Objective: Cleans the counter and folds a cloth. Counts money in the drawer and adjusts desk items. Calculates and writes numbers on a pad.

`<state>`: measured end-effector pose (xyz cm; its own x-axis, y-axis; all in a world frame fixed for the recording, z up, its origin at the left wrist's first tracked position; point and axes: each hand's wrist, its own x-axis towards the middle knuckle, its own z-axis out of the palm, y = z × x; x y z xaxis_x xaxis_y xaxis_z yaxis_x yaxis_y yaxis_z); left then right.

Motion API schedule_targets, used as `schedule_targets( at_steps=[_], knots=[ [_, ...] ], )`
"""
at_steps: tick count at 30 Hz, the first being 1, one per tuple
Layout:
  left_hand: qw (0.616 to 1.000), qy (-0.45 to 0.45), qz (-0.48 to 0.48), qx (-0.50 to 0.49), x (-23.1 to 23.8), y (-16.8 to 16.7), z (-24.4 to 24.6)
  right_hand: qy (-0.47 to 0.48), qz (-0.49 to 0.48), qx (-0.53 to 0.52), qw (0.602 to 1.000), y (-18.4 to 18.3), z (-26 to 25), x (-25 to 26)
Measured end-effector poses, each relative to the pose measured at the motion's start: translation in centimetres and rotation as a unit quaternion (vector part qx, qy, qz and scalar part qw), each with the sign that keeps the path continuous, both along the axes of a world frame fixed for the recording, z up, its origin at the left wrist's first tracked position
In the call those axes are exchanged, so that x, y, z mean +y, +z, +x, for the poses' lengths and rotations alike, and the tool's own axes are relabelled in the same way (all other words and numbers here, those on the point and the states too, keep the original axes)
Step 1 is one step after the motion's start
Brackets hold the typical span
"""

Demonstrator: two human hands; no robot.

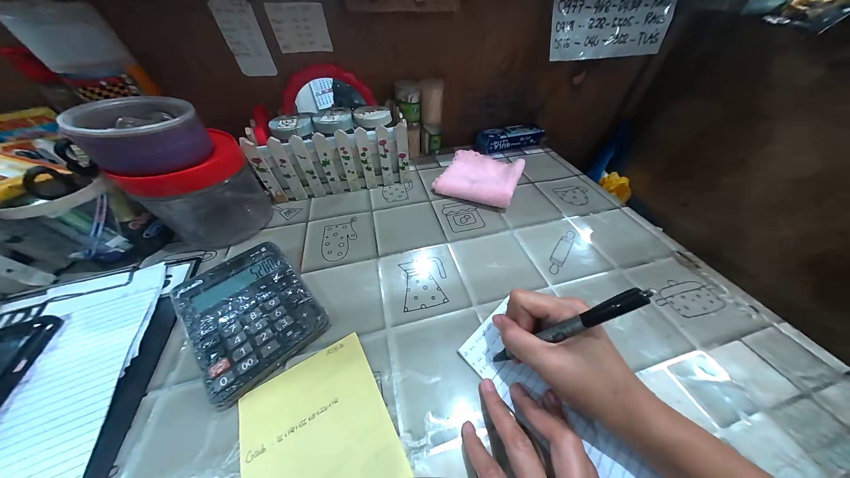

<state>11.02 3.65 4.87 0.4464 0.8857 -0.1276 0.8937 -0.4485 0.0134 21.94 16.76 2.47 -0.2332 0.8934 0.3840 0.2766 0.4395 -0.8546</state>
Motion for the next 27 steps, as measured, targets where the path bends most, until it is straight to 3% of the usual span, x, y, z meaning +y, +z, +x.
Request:
schedule_targets(
  at_steps=[27],
  knots=[
    [1.0,-0.002,-0.007,-0.008,0.05,-0.03,-0.12,-0.034,-0.018,0.008,0.999,0.4,0.15,0.16]
  ],
)
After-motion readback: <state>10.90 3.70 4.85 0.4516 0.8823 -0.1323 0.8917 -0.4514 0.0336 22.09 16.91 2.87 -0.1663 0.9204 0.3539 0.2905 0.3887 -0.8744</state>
